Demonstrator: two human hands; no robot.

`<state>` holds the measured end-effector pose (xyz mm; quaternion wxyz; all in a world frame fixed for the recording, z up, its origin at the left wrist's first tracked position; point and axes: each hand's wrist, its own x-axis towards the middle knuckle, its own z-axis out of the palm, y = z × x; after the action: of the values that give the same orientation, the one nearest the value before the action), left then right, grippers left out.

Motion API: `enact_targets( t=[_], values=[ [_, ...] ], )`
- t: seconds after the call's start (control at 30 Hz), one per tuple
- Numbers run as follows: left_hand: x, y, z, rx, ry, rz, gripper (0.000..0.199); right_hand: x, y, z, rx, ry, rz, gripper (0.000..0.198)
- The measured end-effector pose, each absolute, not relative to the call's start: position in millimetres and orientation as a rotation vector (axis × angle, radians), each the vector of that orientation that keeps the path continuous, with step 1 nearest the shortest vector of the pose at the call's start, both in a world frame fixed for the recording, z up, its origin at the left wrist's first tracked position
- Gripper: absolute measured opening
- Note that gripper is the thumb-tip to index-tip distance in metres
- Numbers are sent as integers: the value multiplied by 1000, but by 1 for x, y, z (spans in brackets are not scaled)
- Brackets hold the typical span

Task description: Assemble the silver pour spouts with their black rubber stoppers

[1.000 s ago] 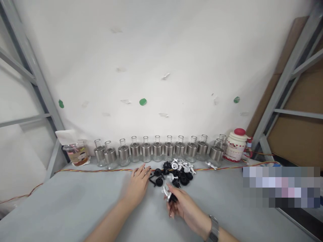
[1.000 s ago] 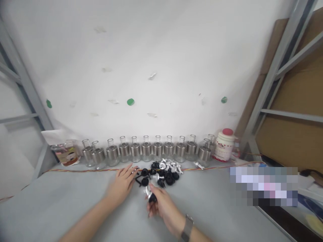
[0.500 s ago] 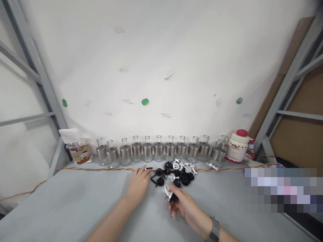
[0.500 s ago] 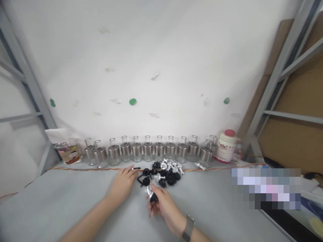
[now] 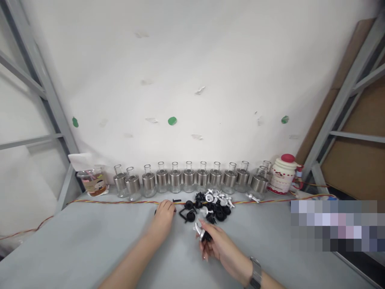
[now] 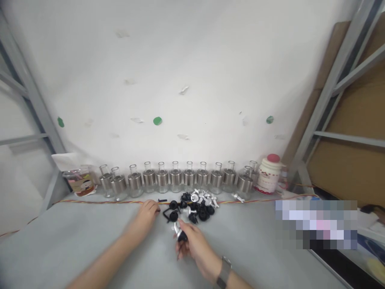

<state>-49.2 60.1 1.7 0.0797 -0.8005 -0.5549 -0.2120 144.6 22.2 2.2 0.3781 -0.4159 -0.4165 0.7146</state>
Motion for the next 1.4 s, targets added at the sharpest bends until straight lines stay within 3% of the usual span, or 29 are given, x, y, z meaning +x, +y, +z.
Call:
enact_targets(
  t=[0.63, 1.1, 1.4],
  values=[
    [-39, 43, 22, -2410, -1769, -721, 15, 144, 20, 10, -1076, -1064, 1829, 39],
    [-25, 28, 29, -2539, -2013, -1599, 7, 143, 19, 13, -1055, -1070, 1776, 37],
    [-14, 22, 31, -2842, -2125, -2099, 17, 146, 13, 31, -1013, -1101, 1715, 39]
  ],
)
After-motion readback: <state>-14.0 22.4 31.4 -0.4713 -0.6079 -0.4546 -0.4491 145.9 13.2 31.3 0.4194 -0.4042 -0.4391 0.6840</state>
